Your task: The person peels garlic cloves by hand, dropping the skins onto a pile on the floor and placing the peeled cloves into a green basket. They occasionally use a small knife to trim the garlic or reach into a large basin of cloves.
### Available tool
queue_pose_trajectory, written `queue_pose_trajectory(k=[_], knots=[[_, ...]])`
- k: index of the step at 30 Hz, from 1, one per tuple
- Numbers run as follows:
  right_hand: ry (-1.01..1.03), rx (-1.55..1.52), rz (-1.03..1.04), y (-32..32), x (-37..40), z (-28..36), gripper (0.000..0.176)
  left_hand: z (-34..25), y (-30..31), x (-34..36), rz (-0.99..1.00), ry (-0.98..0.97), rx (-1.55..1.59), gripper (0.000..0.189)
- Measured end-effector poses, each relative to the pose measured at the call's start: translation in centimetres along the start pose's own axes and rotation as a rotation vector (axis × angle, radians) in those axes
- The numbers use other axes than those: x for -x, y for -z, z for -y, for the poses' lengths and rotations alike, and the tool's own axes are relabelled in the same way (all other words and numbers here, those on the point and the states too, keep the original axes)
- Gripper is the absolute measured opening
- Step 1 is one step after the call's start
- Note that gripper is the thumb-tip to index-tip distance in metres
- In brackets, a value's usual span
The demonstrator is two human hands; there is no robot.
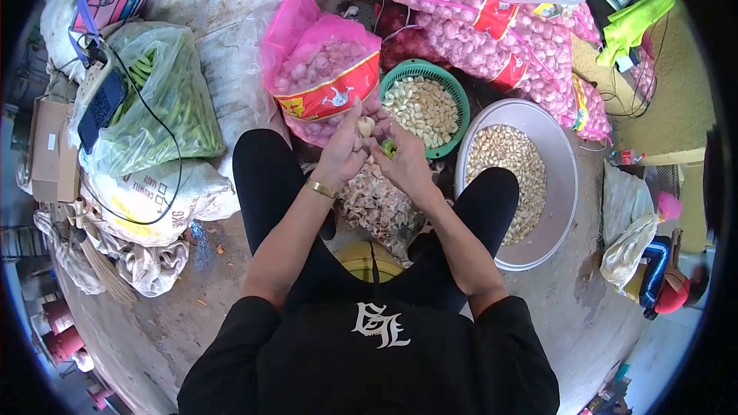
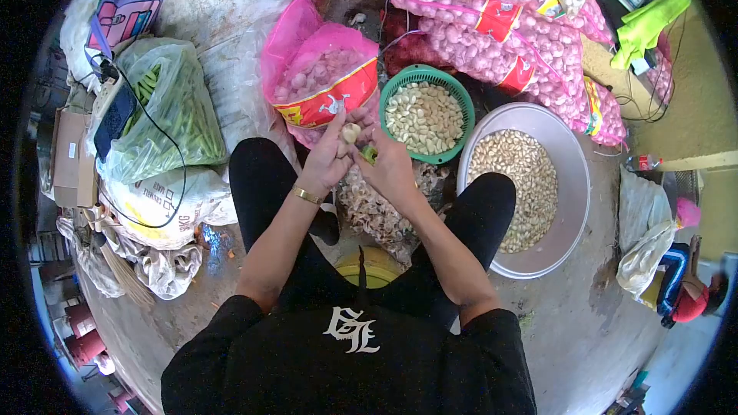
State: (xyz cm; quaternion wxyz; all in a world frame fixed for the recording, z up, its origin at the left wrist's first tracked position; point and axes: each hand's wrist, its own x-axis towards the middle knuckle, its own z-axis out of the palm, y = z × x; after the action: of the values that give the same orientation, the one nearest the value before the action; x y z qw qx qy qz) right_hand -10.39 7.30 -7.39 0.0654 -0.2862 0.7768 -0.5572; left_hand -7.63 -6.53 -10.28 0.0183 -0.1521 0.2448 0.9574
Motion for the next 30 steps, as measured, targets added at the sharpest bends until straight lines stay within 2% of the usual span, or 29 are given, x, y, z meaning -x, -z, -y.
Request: queue_pose_trajectory(k=[1, 3, 4, 6, 10, 12, 14, 17, 19, 20, 22, 23, 25, 27, 30], knots=[[0.0, 0.001, 0.001, 0.1, -0.1, -0.1, 0.024, 0.1, -0.2, 0.1, -0.009, -0.015, -0.019, 0.043], [-0.153, -0.154, 0.045, 0.4, -0.3, -0.1, 0.025, -0.1, -0.3, 0.3, 0.022, -0.01, -0.04, 0.043], [-0.154, -0.154, 0.043, 0.5, -0.3, -0.1, 0.025, -0.1, -0.4, 0.3, 0.052, -0.006, -0.06, 0.042], [-0.306, -0.183, 0.023, 0.4, -0.4, -0.1, 0.026, 0.0, -0.8, 0.5, 0.044, -0.03, -0.108, 0.042], [-0.261, -0.277, 0.049, 0.2, -0.6, -0.3, 0.025, -0.1, -1.8, 1.0, 0.006, -0.05, -0.141, 0.041], [-0.126, -0.228, -0.03, 0.0, -0.6, -0.2, 0.023, -0.2, -1.9, 1.0, 0.008, -0.069, -0.133, 0.041], [-0.152, -0.269, -0.015, -0.2, -0.6, -1.6, 0.022, -0.3, -2.1, 1.0, 0.013, -0.088, -0.12, 0.041], [-0.211, -0.378, 0.007, 0.5, -0.7, -0.2, 0.02, -1.3, -2.5, 1.4, 0.009, -0.013, 0.024, 0.042], [-0.248, -0.445, 0.015, 1.1, -0.6, 1.1, 0.019, -1.5, -1.5, 1.5, -0.129, -0.047, 0.077, 0.035], [-0.283, -0.429, -0.01, 1.3, -0.6, 1.2, 0.018, -1.7, -0.4, 1.4, -0.131, -0.048, 0.078, 0.035], [-0.317, -0.412, -0.035, 1.5, -0.5, 1.3, 0.017, -2.2, 0.6, 1.4, 0.03, -0.1, -0.132, 0.028], [-0.278, -0.365, -0.087, 1.4, -0.5, 1.3, 0.018, -1.8, 0.9, 1.5, 0.03, -0.1, -0.132, 0.028], [-0.239, -0.321, -0.141, 1.5, -0.5, 1.3, 0.019, -1.8, -2.0, 3.1, -0.087, -0.09, -0.514, 0.024], [-0.199, -0.043, -0.119, 1.7, -0.3, 1.5, 0.019, -1.1, -1.9, 3.3, -0.089, -0.087, -0.558, 0.023], [-0.096, -0.058, -0.144, 1.4, -0.1, 1.3, 0.018, -0.9, -2.1, 3.4, -0.089, -0.082, -0.589, 0.022]])
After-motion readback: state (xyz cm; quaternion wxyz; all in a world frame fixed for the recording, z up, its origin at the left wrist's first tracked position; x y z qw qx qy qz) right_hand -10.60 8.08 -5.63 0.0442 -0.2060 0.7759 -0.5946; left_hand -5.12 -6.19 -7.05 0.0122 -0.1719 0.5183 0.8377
